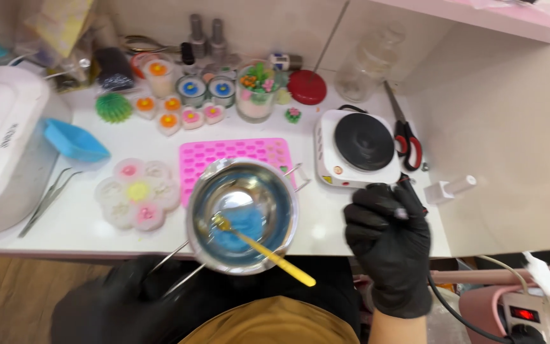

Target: Preparing and pouring colored wax into silicone molds to create wax melts.

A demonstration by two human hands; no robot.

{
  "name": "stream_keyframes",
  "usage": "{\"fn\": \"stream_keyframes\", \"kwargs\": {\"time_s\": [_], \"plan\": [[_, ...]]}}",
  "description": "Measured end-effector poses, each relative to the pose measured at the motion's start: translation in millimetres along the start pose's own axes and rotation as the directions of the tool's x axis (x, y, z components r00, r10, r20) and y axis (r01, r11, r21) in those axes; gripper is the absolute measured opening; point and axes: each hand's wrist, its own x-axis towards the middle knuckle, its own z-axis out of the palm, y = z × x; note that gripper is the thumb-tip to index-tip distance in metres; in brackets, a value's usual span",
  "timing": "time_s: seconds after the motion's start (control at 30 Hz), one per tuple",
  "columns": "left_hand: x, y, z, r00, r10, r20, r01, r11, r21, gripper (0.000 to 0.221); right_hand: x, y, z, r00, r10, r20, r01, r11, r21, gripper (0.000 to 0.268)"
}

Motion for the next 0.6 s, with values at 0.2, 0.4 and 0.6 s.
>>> {"fn": "stream_keyframes", "kwargs": {"time_s": [0.2, 0.4, 0.6], "plan": [[122, 118, -39, 0.984, 0.177, 0.024, -0.177, 0.984, -0.021, 0.039, -55, -44, 17, 0.950, -0.290, 0.111, 0.295, 0.955, -0.026, 0.036], [178, 189, -14, 0.941, 0.333, 0.058, -0.328, 0.941, -0.082, 0.036, -82, -57, 27, 0.913, -0.385, 0.133, 0.396, 0.915, -0.073, 0.038], [207, 224, 10, 0.942, 0.325, 0.089, -0.319, 0.945, -0.069, 0.039, -85, -67, 26, 0.917, -0.391, 0.084, 0.397, 0.915, -0.068, 0.031]]}}
